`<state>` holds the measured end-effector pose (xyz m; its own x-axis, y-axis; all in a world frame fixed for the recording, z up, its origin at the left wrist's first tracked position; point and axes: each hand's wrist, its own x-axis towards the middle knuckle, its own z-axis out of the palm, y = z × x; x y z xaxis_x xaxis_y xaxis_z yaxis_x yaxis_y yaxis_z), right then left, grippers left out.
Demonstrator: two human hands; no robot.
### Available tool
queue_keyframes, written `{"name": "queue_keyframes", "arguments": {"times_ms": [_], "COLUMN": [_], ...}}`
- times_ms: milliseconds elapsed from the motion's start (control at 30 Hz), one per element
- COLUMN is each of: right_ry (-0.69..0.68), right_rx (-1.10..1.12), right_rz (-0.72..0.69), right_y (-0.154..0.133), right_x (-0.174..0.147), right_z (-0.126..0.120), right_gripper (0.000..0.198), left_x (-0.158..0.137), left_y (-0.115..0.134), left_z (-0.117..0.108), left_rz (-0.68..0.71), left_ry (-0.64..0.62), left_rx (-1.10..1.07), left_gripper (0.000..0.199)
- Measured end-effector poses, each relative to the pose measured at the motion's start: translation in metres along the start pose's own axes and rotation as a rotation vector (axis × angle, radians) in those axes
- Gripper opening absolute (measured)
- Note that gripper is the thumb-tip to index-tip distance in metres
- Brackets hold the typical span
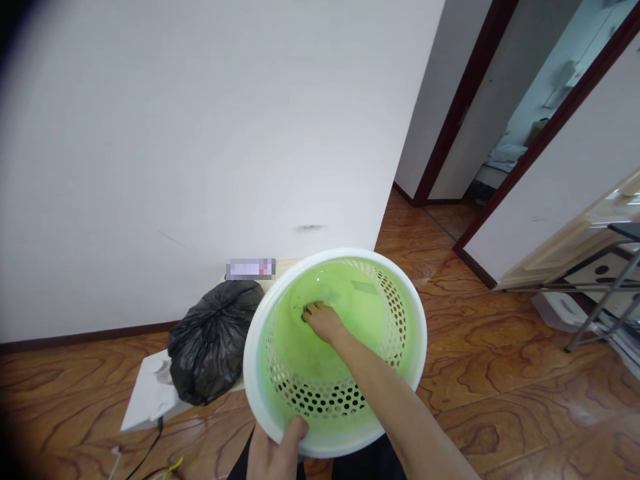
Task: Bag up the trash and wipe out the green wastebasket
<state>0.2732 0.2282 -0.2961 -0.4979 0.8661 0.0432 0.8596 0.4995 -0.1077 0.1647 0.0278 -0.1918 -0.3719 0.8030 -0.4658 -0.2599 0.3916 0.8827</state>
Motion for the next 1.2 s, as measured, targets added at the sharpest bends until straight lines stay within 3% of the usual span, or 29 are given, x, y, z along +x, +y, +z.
{"name": "queue_keyframes", "arguments": {"times_ms": [33, 167, 200, 333, 500, 667, 833, 1033, 1067, 1200], "right_ry": [0.006, 0.142, 0.12, -0.093, 0.128, -0.031, 0.172, -0.117, -0.087, 0.162], "right_rx": [-0.005, -0.026, -0.019, 0.03, 0.062, 0.084, 0.038, 0.001, -0.006, -0.024], "right_rz": [0.036, 0.393, 0.373, 0.069, 0.374, 0.118, 0.378, -0.055, -0.027, 0.306], "right_y": [0.001, 0.008, 0.008, 0.005, 0.007, 0.007, 0.005, 0.0, 0.0, 0.001], "right_x": [0.001, 0.001, 0.0, -0.004, -0.002, 0.005, 0.011, 0.01, 0.011, 0.016], "right_z": [-0.002, -0.008, -0.008, -0.005, -0.005, -0.01, -0.011, -0.012, -0.013, -0.013], "right_gripper": [0.027, 0.033, 0.033, 0.031, 0.034, 0.032, 0.034, 0.032, 0.032, 0.035], "left_x": [-0.001, -0.002, -0.002, -0.002, -0.001, 0.002, 0.003, 0.002, 0.003, 0.007], "left_y": [0.001, -0.001, -0.002, -0.007, -0.011, -0.009, 0.001, 0.005, 0.005, 0.004], "left_z": [-0.001, -0.003, -0.003, -0.003, -0.007, -0.009, -0.013, -0.014, -0.015, -0.02], "left_rz": [-0.001, 0.02, 0.026, 0.059, 0.047, 0.098, 0.157, 0.164, 0.163, 0.158], "left_ry": [0.009, 0.011, 0.007, -0.005, -0.009, 0.019, 0.019, 0.024, 0.024, 0.027], "left_rx": [0.003, 0.007, 0.01, -0.002, 0.001, 0.034, 0.095, 0.073, 0.078, 0.099], "left_gripper": [0.05, 0.046, 0.045, 0.046, 0.047, 0.045, 0.036, 0.033, 0.032, 0.032]}}
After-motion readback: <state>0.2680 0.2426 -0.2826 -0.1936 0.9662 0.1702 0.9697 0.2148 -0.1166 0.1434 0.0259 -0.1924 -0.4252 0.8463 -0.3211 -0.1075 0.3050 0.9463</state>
